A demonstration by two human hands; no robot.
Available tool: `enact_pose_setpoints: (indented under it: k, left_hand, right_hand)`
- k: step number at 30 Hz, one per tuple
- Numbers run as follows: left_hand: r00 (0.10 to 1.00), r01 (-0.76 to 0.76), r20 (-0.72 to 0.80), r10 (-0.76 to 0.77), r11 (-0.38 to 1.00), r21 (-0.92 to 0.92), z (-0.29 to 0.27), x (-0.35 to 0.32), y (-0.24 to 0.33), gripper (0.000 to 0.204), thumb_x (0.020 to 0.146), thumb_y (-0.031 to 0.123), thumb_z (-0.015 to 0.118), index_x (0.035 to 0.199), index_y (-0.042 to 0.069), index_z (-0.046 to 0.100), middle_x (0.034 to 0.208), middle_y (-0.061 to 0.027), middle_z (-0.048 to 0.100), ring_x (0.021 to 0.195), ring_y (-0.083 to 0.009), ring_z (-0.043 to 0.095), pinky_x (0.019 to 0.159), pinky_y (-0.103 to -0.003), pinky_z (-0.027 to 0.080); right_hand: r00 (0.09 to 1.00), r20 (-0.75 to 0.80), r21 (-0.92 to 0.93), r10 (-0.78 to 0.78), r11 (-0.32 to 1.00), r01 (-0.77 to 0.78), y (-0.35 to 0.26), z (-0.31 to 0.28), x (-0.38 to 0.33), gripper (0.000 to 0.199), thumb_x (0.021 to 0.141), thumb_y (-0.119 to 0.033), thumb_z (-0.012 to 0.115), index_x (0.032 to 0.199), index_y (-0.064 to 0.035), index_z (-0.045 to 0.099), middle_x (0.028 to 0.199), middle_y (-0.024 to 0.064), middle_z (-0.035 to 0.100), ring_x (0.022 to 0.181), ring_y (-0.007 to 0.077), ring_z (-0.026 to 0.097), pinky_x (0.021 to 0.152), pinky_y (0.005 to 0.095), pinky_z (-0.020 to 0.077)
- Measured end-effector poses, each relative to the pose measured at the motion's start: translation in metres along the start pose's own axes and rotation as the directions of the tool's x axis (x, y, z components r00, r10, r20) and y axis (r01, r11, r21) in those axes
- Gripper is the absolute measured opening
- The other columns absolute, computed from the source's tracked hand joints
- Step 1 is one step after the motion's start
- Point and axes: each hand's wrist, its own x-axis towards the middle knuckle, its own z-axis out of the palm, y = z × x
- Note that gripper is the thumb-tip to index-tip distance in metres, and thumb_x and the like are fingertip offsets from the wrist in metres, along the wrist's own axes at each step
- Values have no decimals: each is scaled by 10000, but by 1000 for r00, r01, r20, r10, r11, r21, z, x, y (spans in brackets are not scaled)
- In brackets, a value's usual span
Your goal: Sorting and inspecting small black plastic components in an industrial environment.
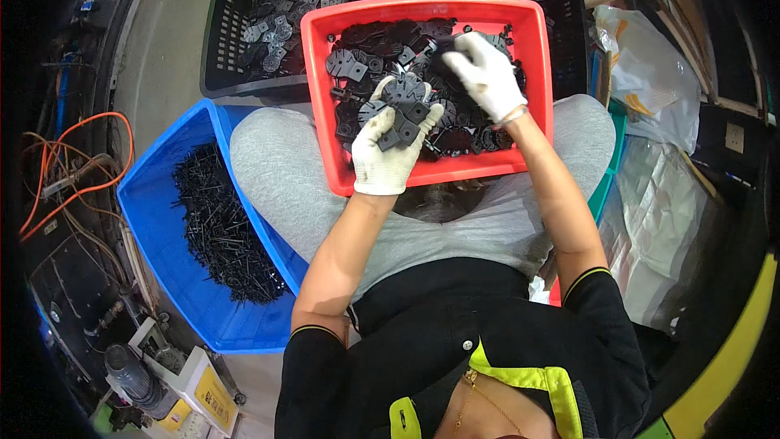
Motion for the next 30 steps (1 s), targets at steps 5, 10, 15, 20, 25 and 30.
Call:
enact_pose_setpoints:
  k: [5,10,15,20,25,30]
  left_hand:
    - [999,35,-32,-35,999,12,3,-2,2,447,833,46,570,1263,82,458,1240,-172,523,1207,-359,482,1004,-599,397]
    - [991,109,67,-118,986,127,2,2,-1,484,854,141,615,1294,110,415,1248,-132,514,1201,-312,494,970,-575,444]
    - [988,109,78,-131,964,241,5,3,-4,615,810,413,682,1289,127,423,1239,-104,525,1164,-278,527,946,-565,465]
    - [976,125,145,-161,965,231,13,1,-4,775,697,571,721,1268,120,452,1234,-95,529,1148,-265,535,959,-512,467]
    - [976,84,142,-162,892,444,-1,-10,-2,805,660,635,716,1265,152,496,1236,-31,547,1170,-215,504,949,-426,425]
    - [978,144,126,-165,976,163,21,-12,2,597,744,174,749,1264,125,460,1261,-69,528,1173,-252,523,1007,-487,431]
  right_hand:
    - [943,235,750,237,573,-331,-11,-29,-11,214,924,-116,527,1051,17,417,942,93,503,887,236,657,723,302,576]
    - [881,468,464,70,829,-312,-44,-58,-16,171,886,-67,534,1037,10,510,933,74,554,830,138,605,726,289,535]
    - [878,464,317,-115,948,-43,-67,-69,-3,197,874,-92,526,1041,13,531,891,116,585,877,174,589,819,315,479]
    - [786,534,196,-313,950,244,-85,-67,8,253,836,-150,586,1036,-7,524,962,175,615,899,306,627,789,377,488]
    - [779,484,63,-399,904,423,-93,-19,-7,242,834,-143,582,1036,-23,526,851,185,626,794,339,639,699,404,498]
    - [989,36,155,-147,978,139,-85,-23,-25,183,841,-176,613,959,-37,594,924,136,620,845,295,631,750,363,502]
